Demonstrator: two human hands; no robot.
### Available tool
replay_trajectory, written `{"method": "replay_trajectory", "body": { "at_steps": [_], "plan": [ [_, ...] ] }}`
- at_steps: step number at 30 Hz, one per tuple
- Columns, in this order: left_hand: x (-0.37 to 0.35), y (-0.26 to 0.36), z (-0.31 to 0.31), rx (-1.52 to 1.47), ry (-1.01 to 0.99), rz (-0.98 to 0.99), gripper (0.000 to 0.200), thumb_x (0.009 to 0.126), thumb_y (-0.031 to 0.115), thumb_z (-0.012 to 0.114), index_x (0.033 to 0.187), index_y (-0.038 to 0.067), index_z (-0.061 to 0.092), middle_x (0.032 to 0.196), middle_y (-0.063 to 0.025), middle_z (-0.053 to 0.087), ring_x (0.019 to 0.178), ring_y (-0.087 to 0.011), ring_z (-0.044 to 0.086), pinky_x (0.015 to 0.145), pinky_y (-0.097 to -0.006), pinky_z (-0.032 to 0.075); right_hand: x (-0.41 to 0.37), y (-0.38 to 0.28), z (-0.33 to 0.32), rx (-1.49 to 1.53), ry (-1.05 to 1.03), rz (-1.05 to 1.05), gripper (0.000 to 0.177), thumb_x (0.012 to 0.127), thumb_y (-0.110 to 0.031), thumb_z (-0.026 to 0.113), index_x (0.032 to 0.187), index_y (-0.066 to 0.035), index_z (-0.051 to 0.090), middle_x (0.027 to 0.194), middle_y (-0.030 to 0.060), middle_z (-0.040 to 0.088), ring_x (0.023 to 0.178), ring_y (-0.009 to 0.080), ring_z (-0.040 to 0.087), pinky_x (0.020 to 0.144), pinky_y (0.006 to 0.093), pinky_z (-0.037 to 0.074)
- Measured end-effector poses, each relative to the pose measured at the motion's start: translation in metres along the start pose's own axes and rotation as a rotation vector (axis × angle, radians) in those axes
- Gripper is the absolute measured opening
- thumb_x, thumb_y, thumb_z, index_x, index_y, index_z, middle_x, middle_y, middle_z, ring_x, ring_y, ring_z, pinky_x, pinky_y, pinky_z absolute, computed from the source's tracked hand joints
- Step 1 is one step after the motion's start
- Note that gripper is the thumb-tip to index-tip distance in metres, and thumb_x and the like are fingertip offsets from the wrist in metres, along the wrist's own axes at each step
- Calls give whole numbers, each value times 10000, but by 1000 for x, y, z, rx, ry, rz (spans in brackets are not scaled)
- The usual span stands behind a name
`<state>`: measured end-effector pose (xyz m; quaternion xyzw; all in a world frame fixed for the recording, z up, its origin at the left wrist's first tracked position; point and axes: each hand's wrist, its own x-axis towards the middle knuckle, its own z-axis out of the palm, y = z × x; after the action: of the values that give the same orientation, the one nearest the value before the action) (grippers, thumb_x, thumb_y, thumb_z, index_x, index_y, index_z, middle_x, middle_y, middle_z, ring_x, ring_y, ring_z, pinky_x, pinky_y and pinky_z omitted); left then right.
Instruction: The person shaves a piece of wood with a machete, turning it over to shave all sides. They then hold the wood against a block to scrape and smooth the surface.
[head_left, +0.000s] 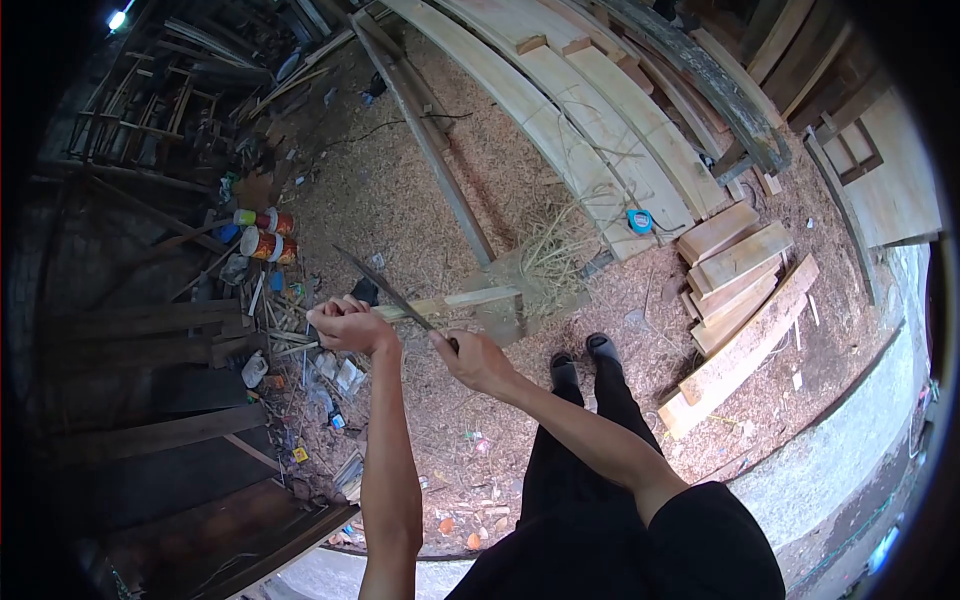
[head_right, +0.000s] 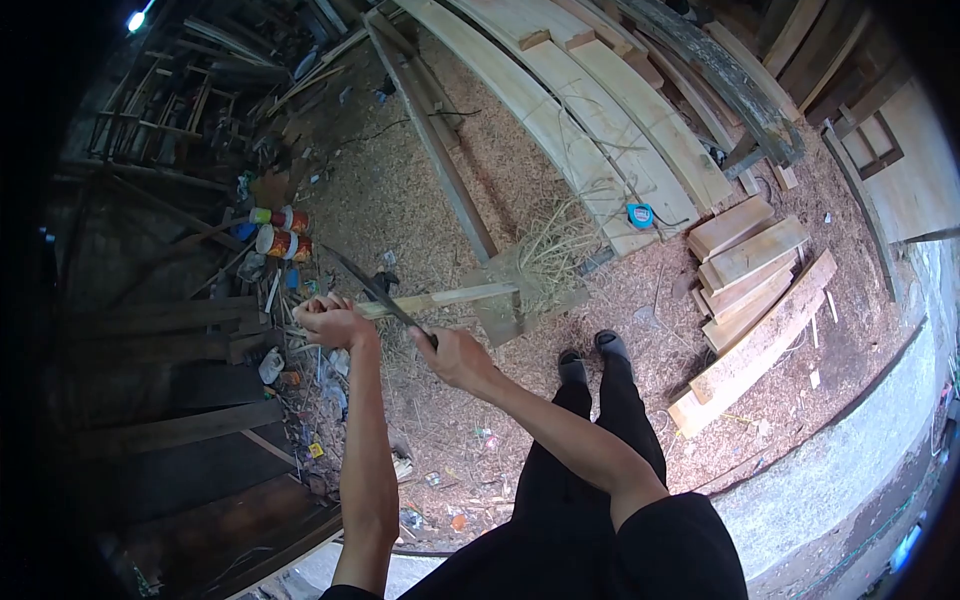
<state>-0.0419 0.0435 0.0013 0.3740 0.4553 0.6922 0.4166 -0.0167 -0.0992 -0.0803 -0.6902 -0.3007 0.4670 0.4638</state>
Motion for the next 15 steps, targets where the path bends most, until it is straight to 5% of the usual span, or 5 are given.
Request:
{"method": "replay_trajectory", "body": {
  "at_steps": [5, 10, 15],
  "plan": [
    [11, -1, -16, -63, 25, -39, 365, 870, 293, 348, 573, 121, 224, 470, 22, 228, 379, -82, 206, 351, -243, 162, 0, 11, 13, -224, 75, 6, 587, 855, -535, 364, 779, 7, 576, 657, 216, 578, 668, 380, 587, 599, 447, 456],
    [6, 2, -30, -37, 30, -126, 309, 833, 268, 348, 597, 124, 210, 476, 24, 193, 391, -93, 194, 380, -268, 160, -17, -22, 14, -127, -4, 71, 604, 850, -539, 375, 775, 23, 582, 658, 232, 574, 664, 384, 585, 601, 454, 453],
    [11, -1, -40, -113, 2, -42, 370, 878, 303, 349, 583, 130, 207, 467, 20, 221, 366, -80, 186, 333, -238, 158, 2, 21, 2, -202, -35, 139, 595, 869, -504, 368, 725, 27, 597, 646, 241, 577, 618, 386, 585, 591, 457, 453]
  ]
}}
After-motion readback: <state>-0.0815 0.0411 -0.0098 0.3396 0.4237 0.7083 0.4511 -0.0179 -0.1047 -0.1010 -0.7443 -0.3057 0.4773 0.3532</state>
